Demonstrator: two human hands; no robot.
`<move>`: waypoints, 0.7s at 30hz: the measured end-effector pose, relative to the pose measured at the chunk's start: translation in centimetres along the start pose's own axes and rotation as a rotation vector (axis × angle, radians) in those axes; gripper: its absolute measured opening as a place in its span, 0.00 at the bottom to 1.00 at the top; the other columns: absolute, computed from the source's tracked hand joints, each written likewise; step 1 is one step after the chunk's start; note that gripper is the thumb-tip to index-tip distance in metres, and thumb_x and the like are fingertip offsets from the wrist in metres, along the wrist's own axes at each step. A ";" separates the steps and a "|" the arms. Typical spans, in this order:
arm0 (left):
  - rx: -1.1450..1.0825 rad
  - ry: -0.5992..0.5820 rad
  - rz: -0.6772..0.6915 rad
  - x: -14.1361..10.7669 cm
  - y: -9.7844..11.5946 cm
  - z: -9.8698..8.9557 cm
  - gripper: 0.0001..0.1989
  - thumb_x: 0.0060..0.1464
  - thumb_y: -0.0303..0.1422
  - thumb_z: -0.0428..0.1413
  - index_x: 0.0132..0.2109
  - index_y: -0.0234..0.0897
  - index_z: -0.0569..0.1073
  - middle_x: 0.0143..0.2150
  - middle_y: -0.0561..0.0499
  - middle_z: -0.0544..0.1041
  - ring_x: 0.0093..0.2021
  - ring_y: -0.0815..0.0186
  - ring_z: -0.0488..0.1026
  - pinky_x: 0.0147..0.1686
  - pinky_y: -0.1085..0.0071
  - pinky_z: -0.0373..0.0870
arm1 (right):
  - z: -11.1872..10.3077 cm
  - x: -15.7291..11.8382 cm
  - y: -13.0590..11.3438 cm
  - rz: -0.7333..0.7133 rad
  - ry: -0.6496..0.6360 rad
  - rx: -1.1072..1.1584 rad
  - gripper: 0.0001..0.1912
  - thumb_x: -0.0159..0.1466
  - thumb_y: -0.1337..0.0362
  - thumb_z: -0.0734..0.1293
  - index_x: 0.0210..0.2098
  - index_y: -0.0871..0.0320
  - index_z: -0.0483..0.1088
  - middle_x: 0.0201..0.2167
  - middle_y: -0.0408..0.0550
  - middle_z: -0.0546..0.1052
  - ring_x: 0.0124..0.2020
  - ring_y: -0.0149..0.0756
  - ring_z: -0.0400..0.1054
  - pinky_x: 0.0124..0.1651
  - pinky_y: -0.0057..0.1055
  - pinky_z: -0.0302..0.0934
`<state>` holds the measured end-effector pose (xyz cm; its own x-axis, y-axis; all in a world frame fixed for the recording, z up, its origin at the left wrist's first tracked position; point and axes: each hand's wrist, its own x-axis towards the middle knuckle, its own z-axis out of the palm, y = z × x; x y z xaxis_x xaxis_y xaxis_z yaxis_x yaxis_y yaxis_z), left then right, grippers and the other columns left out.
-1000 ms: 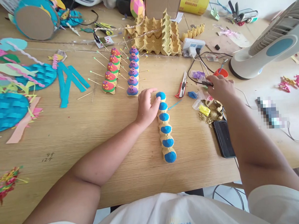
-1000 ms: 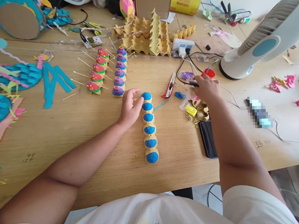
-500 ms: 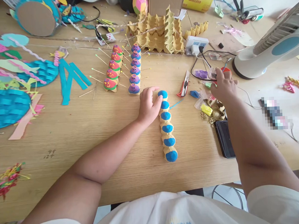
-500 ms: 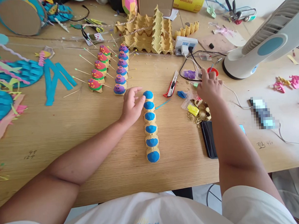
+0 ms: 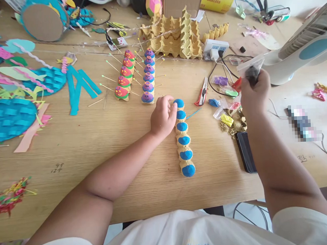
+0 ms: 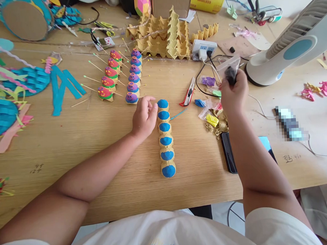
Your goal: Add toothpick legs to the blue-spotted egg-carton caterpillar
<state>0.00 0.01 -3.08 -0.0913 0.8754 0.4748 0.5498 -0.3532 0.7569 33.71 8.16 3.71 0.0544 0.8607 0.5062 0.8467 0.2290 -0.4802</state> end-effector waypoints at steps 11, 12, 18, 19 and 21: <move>-0.089 -0.102 -0.061 -0.1 0.3 0.0 0.22 0.76 0.53 0.46 0.58 0.42 0.70 0.43 0.47 0.80 0.44 0.61 0.79 0.43 0.63 0.74 | 2.9 -8.4 -11.5 0.509 -0.673 0.794 0.17 0.67 0.57 0.75 0.50 0.49 0.68 0.43 0.43 0.86 0.27 0.30 0.77 0.30 0.31 0.63; -0.117 -0.101 -0.059 -0.1 0.2 0.1 0.22 0.76 0.54 0.46 0.58 0.42 0.70 0.43 0.47 0.80 0.44 0.61 0.79 0.44 0.63 0.75 | 3.1 -8.4 -11.8 0.550 -0.690 0.826 0.17 0.67 0.56 0.75 0.50 0.49 0.68 0.43 0.42 0.85 0.28 0.30 0.77 0.30 0.30 0.62; -0.255 -0.075 -0.062 0.0 -0.3 0.7 0.25 0.75 0.58 0.44 0.59 0.45 0.68 0.47 0.46 0.78 0.45 0.62 0.79 0.48 0.62 0.78 | 4.7 -7.4 -12.5 0.702 -0.667 1.002 0.20 0.64 0.56 0.76 0.49 0.48 0.66 0.40 0.40 0.84 0.27 0.29 0.77 0.27 0.28 0.60; -0.268 -0.072 -0.061 0.0 -0.3 0.8 0.25 0.75 0.58 0.44 0.60 0.45 0.68 0.49 0.45 0.78 0.46 0.62 0.79 0.49 0.62 0.79 | 5.0 -7.3 -12.5 0.703 -0.651 1.012 0.20 0.64 0.56 0.76 0.49 0.48 0.65 0.40 0.40 0.83 0.27 0.29 0.76 0.27 0.27 0.59; -0.265 -0.059 -0.045 0.1 -0.5 0.9 0.25 0.75 0.57 0.44 0.60 0.44 0.69 0.51 0.44 0.78 0.49 0.61 0.80 0.52 0.60 0.79 | 5.7 -7.1 -12.3 0.697 -0.625 1.027 0.20 0.63 0.55 0.76 0.48 0.48 0.65 0.40 0.40 0.83 0.26 0.29 0.75 0.26 0.27 0.58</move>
<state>0.52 0.54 -3.82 -0.0584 0.9072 0.4167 0.3096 -0.3804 0.8715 19.92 1.83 1.96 -0.1732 0.9305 -0.3229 -0.0353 -0.3335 -0.9421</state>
